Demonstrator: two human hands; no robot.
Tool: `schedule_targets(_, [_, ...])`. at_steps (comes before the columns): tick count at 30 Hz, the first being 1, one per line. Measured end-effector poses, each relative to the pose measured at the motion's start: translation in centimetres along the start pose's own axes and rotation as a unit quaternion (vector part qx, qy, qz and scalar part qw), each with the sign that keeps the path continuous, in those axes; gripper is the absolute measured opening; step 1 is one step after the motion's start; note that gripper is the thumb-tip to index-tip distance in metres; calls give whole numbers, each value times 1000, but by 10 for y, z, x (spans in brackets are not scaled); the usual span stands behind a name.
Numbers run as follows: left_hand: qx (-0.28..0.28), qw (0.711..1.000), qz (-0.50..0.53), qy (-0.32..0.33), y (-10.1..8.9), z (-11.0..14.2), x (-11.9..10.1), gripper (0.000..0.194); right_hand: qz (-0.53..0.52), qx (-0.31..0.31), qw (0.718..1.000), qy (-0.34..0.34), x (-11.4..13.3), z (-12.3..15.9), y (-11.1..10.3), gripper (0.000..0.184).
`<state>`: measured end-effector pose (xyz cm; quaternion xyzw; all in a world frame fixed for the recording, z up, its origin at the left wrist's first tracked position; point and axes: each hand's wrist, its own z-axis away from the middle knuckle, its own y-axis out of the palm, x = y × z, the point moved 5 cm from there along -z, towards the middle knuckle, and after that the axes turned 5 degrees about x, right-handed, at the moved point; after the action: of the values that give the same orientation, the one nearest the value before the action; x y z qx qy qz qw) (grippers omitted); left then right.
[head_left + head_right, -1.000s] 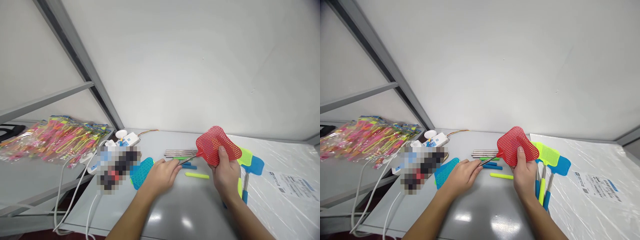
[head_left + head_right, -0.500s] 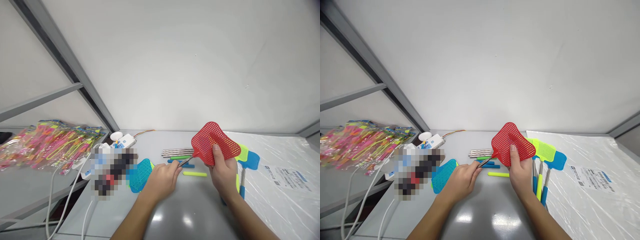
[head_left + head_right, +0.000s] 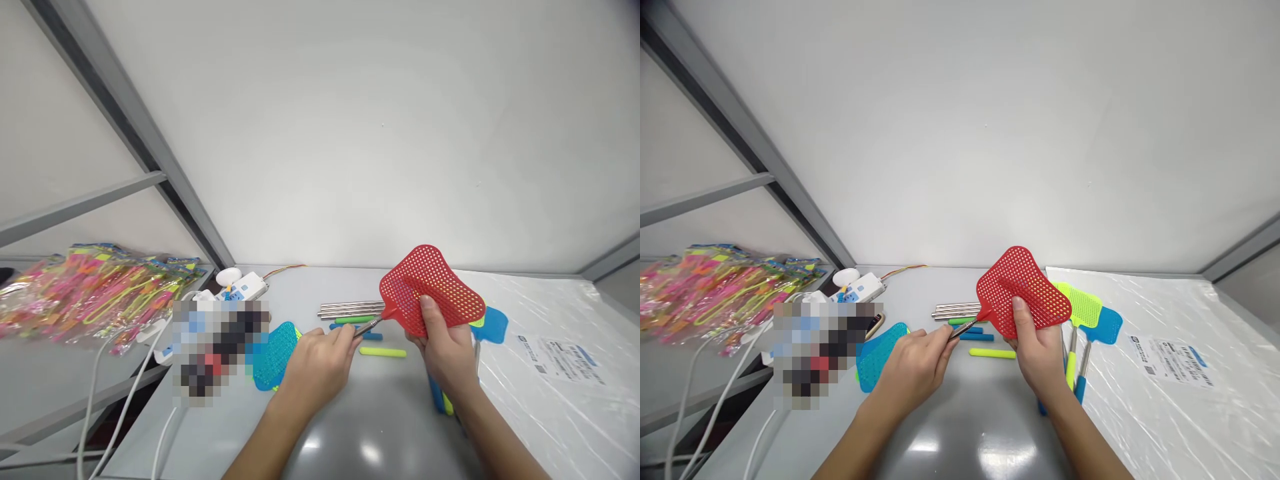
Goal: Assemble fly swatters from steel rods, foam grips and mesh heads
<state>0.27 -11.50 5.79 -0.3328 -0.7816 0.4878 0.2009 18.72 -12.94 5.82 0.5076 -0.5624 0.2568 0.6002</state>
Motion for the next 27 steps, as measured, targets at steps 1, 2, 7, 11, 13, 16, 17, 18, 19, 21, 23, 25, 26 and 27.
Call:
schedule_targets(1, [-12, 1000, -1, 7, -4, -1, -4, 31, -6, 3, 1000, -7, 4, 2, -1, 27])
schedule_targets(2, [-22, 1000, -1, 13, -9, -1, -9, 30, -13, 6, 1000, -13, 9, 4, -2, 27])
schedule_targets(7, [-17, 1000, -1, 26, -26, -1, -31, 30, -22, -20, 1000, -11, 24, 23, -19, 28])
schedule_targets(11, [7, 998, -22, 54, -37, -1, -46, 27, -17, -42, 999, 0, 32, 42, -31, 30])
schedule_targets(13, [3, 998, -27, 65, -42, -2, -52, 26, -20, -67, 998, 8, 36, 51, -36, 32])
schedule_targets(16, [5, 997, -18, 69, -48, 1, -62, 24, -29, -99, 995, 15, 42, 63, -45, 36])
schedule_targets(17, [11, 998, -9, 68, -49, 3, -65, 24, -32, -107, 994, 17, 43, 66, -48, 37])
schedule_targets(18, [20, 998, 3, 64, -50, 5, -69, 24, -33, -113, 993, 21, 44, 68, -51, 36])
schedule_targets(19, [38, 998, 23, 55, -50, 8, -72, 24, -31, -114, 993, 28, 45, 71, -54, 36])
schedule_targets(21, [101, 990, 95, 21, -47, 12, -78, 24, -21, -97, 994, 55, 42, 76, -58, 37])
schedule_targets(23, [176, 960, 215, -27, -42, 16, -84, 24, -4, -58, 994, 92, 36, 82, -58, 38])
schedule_targets(25, [227, 904, 354, -75, -36, 19, -92, 26, 18, -5, 993, 118, 28, 89, -54, 35])
schedule_targets(26, [244, 868, 422, -99, -31, 20, -96, 28, 30, 25, 992, 124, 24, 93, -51, 33])
schedule_targets(27, [260, 825, 486, -123, -25, 22, -100, 31, 39, 53, 990, 126, 20, 96, -48, 29])
